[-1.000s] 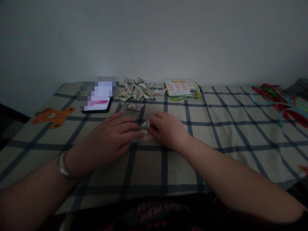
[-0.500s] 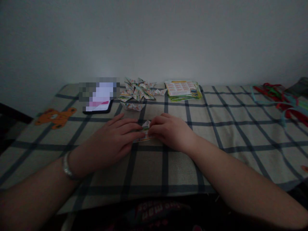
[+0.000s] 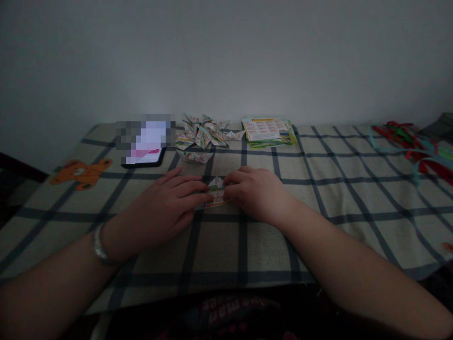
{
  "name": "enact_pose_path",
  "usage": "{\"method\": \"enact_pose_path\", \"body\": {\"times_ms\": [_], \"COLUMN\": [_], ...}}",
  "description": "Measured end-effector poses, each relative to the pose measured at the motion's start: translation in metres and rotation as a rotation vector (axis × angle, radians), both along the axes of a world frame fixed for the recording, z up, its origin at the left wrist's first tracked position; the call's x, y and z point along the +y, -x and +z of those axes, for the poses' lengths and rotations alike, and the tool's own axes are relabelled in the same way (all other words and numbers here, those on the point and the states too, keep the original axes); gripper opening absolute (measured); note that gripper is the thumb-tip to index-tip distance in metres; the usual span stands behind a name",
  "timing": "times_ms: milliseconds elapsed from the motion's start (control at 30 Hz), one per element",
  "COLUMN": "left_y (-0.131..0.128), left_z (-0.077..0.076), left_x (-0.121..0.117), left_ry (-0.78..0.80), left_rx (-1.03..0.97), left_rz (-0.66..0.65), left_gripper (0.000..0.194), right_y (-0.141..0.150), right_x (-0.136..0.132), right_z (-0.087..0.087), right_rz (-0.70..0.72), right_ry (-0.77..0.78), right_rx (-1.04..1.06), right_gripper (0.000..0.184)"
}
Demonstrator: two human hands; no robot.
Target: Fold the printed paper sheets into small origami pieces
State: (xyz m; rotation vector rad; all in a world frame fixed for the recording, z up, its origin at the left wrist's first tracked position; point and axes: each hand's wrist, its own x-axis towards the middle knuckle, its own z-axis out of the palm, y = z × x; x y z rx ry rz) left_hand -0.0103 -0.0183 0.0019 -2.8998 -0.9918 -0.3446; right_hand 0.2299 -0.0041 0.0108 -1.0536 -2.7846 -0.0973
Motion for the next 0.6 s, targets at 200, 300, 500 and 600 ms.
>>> {"method": "enact_pose_path", "body": {"times_ms": [200, 300, 500, 600], "left_y": [0.000, 0.001, 0.005, 0.005], "left_z": [0.001, 0.001, 0.003, 0.005], "left_x": [0.000, 0.000, 0.003, 0.003], "left_ry": [0.006, -0.001, -0.031, -0.011], "left_rx": [-0.022, -0.035, -0.060, -0.067], "left_rz": [0.001, 0.005, 0.002, 0.010], "left_gripper": [0.035, 0.034, 0.027, 0.027], "right_y": [-0.003, -0.006, -0.018, -0.020], "right_x": [0.000, 0.000, -0.001, -0.001], "right_z": [0.005, 0.008, 0.013, 0.014], "right_rz": [-0.004, -0.008, -0.085, -0.100], "right_ry": [-0.005, 0.013, 0.028, 0.034], "right_rx": [-0.052, -0.069, -0.052, -0.053], "right_gripper": [0.026, 0.026, 0.028, 0.027]}}
